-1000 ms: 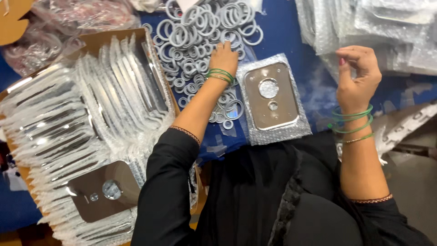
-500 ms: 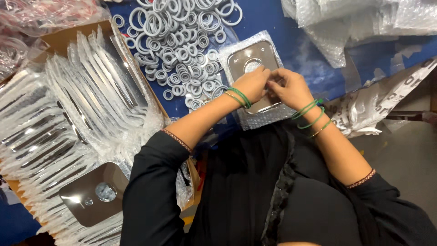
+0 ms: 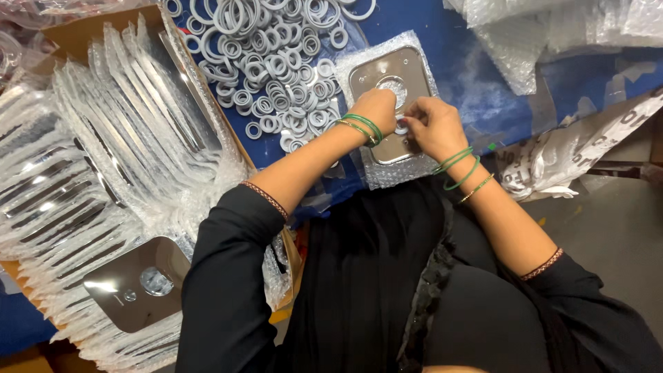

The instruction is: The person places plastic rings and circular components into the holes of metal plates by hand, pressing them into place before setting the assembled items onto a stack.

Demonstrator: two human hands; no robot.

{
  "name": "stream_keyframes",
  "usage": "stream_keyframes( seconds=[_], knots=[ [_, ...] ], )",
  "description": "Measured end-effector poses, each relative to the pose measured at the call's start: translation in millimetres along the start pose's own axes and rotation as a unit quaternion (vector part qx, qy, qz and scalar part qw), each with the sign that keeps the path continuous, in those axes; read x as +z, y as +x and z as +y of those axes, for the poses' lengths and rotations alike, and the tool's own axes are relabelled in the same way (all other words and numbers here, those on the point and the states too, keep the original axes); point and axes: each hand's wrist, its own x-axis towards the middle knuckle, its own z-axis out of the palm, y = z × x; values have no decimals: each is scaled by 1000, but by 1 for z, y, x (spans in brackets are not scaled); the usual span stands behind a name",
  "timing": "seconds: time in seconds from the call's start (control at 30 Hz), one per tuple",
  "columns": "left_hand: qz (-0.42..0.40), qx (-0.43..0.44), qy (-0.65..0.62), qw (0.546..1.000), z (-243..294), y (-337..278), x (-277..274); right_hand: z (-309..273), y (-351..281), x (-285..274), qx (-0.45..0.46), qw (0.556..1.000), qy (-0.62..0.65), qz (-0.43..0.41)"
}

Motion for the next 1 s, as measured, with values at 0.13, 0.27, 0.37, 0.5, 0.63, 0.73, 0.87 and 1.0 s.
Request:
stream_keyframes(
  seconds=[0.13,0.27,0.37,0.5,0.63,0.73,0.87,1.0],
  knots=[
    [9,-22,-4,1000,5,0,-1,-2,7,0,22,999,-34,-4],
    [18,-38,4,999,6,6,-3,-2,18,-1,42,994,-101,-14],
    [18,-42,2,999,6,10,-4,-1,23,-2,41,992,-117,-18],
    [6,-48,-6,999,4,10,-3,4,28,-2,56,991,-116,-32],
    [2,-55,-3,998,2,14,-3,11,37,-2,103,989,-102,-41],
    [0,-57,15,998,-1,16,-4,19,40,3,34,989,-141,-18],
    [1,-45,54,998,5,12,-10,25,45,6,15,983,-180,-20],
    [-140,-148,-139,969,3,3,-15,32,47,-8,68,981,-116,-141]
  ],
)
